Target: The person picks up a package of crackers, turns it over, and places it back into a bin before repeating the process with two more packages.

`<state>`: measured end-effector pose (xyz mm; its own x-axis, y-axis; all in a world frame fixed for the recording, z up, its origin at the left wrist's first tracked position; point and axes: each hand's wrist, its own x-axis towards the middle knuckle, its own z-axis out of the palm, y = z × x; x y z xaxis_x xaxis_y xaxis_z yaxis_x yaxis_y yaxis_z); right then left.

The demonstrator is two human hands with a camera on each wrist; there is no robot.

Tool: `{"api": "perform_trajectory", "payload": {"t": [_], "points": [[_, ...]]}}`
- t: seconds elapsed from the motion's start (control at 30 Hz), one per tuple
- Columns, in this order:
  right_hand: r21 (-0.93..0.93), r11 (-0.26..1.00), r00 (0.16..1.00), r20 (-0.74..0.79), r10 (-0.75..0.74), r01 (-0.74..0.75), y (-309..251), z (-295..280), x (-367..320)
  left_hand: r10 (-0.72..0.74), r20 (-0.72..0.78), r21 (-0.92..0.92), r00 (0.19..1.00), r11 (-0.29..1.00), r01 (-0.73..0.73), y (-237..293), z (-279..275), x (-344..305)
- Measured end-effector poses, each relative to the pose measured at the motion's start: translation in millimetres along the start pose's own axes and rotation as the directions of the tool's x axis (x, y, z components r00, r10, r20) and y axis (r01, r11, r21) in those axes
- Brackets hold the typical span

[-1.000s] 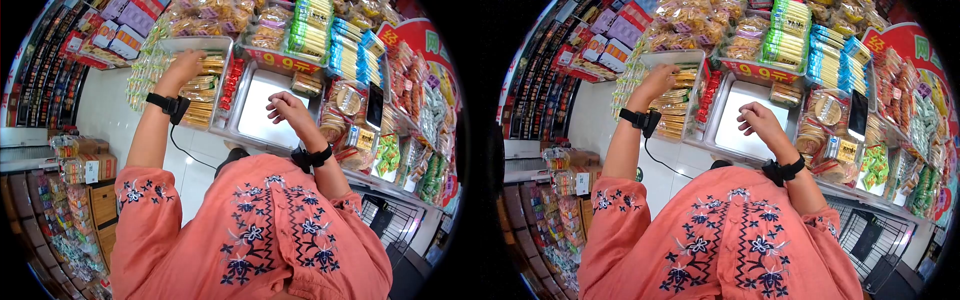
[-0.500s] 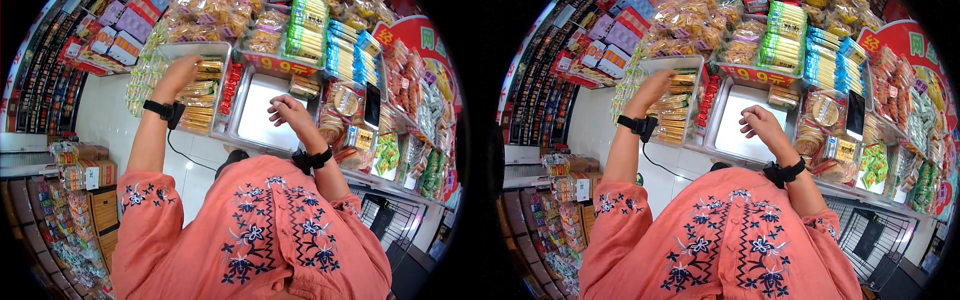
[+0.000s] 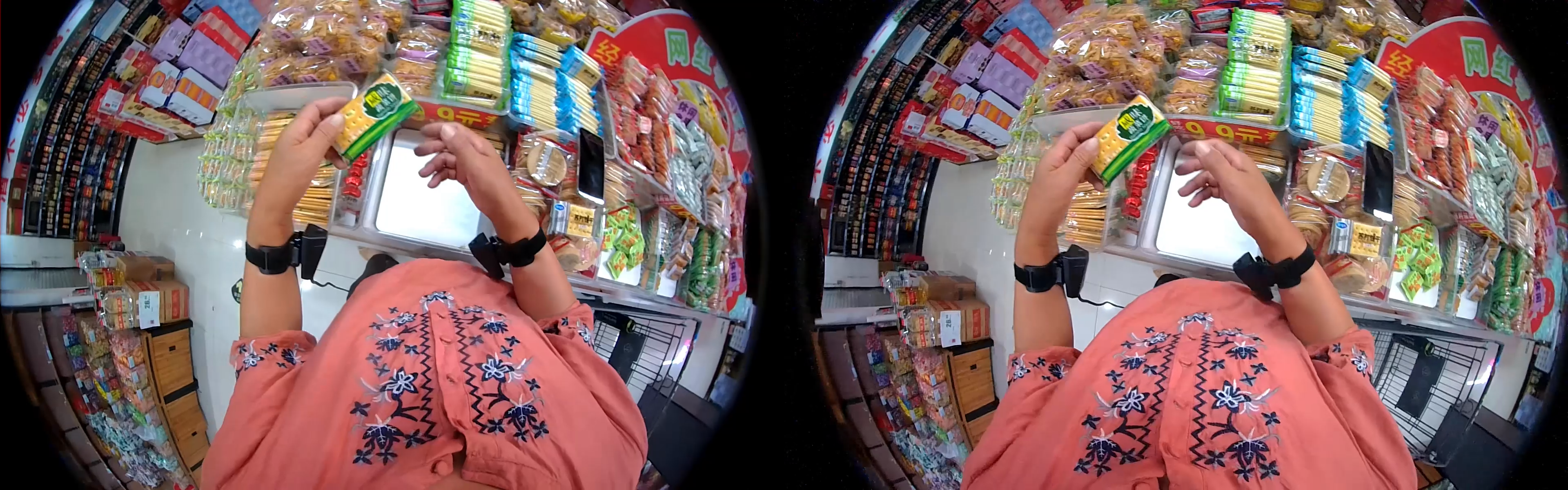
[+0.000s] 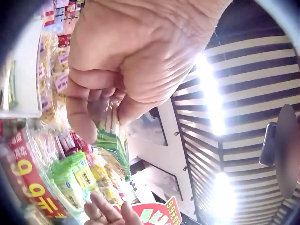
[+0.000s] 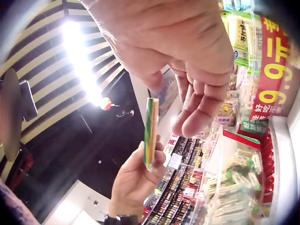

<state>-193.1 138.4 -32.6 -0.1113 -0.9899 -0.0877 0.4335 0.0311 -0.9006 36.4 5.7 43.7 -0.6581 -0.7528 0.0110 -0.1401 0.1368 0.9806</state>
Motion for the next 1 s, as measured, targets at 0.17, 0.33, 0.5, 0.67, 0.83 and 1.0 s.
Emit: {"api": "perform_trajectory", "payload": {"t": [0.17, 0.33, 0.5, 0.67, 0.83, 1.0], "points": [[0.066, 0.996, 0.997, 0.036, -0.069, 0.067, -15, 0, -8, -0.064, 0.038, -0.096, 0.997, 0.993, 0.068, -8, 40, -6], [0.086, 0.991, 0.995, -0.001, -0.099, 0.099, -10, -8, -17, -0.029, 0.020, -0.093, 0.999, 0.995, 0.031, -4, 60, -8], [0.161, 0.980, 0.993, -0.041, -0.114, 0.119, -12, -12, -23, -0.070, -0.027, -0.179, 0.997, 0.982, 0.064, -8, 66, -7], [0.191, 0.970, 0.987, -0.076, -0.140, 0.152, -15, -18, -26, -0.087, -0.036, -0.247, 0.996, 0.966, 0.076, -8, 74, -7], [0.194, 0.966, 0.984, -0.085, -0.155, 0.169, -19, -21, -28, -0.089, -0.039, -0.240, 0.995, 0.968, 0.077, -8, 82, -7], [0.214, 0.962, 0.984, -0.080, -0.158, 0.172, -21, -22, -29, -0.089, -0.032, -0.256, 0.995, 0.963, 0.078, -12, 82, -2]]}}
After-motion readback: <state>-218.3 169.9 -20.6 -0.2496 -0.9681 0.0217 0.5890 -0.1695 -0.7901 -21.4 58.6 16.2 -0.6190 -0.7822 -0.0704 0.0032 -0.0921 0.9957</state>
